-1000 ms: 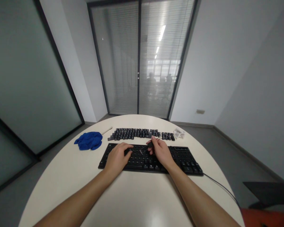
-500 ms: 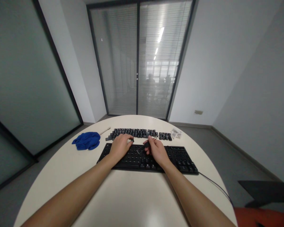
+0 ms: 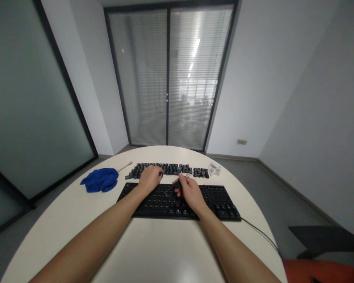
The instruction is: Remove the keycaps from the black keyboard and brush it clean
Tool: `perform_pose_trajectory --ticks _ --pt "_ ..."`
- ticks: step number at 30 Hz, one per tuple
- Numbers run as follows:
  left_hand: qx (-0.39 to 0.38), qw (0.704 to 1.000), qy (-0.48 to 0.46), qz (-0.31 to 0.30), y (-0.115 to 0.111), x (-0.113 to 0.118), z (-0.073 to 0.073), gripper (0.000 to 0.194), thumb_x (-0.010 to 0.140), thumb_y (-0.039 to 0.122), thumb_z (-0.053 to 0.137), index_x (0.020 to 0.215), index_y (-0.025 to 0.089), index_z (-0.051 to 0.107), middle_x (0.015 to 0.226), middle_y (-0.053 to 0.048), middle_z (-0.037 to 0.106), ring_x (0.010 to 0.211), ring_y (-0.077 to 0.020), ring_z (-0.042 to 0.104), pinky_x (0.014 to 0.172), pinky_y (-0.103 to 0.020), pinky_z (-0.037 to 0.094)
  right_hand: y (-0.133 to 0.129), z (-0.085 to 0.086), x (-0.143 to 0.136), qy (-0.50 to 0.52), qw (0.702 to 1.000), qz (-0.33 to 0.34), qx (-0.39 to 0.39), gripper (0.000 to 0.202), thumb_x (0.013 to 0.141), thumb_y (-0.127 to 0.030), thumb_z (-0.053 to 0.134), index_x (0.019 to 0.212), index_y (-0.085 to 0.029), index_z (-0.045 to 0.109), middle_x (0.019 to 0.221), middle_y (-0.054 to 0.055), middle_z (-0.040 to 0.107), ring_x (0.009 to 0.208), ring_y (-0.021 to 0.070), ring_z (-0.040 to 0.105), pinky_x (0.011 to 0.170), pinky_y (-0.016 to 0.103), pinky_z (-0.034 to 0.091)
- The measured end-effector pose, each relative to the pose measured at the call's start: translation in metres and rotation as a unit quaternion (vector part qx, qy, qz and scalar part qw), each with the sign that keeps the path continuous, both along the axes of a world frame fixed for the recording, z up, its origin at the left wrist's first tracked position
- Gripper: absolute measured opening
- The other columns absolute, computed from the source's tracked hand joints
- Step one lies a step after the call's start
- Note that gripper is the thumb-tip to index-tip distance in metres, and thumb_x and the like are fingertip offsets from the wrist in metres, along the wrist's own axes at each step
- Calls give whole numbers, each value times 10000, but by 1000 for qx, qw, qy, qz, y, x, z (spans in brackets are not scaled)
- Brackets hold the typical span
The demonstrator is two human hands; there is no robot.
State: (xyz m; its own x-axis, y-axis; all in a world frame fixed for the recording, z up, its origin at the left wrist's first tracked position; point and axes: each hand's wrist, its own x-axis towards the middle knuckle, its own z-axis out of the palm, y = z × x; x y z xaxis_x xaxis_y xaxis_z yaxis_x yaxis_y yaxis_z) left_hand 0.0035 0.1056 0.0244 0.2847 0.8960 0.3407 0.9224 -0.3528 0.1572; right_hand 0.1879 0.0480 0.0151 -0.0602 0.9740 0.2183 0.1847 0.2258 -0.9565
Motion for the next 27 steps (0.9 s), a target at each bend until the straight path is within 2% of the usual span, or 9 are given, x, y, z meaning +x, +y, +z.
perform_pose_trajectory --ticks 10,19,27 --pt "-14 1000 6 17 5 2 -2 227 823 167 595 987 228 740 1037 -71 729 1028 -267 635 896 -351 495 0 -1 0 -9 1000 3 -2 614 899 -677 412 817 -145 708 559 17 637 441 122 585 457 210 414" --pt "-26 999 -5 21 6 2 -4 290 810 140 581 1046 235 721 1081 -58 721 1053 -252 630 928 -341 483 -1 0 0 -18 1000 1 0 611 900 -672 416 816 -146 714 563 20 640 443 126 588 461 215 424" --pt "-27 999 -16 17 4 2 -4 243 845 175 562 1018 229 724 1068 -53 723 1039 -241 634 940 -336 476 -2 1 0 -27 1000 -3 -3 618 901 -676 409 821 -144 713 556 22 636 451 128 593 482 219 440"
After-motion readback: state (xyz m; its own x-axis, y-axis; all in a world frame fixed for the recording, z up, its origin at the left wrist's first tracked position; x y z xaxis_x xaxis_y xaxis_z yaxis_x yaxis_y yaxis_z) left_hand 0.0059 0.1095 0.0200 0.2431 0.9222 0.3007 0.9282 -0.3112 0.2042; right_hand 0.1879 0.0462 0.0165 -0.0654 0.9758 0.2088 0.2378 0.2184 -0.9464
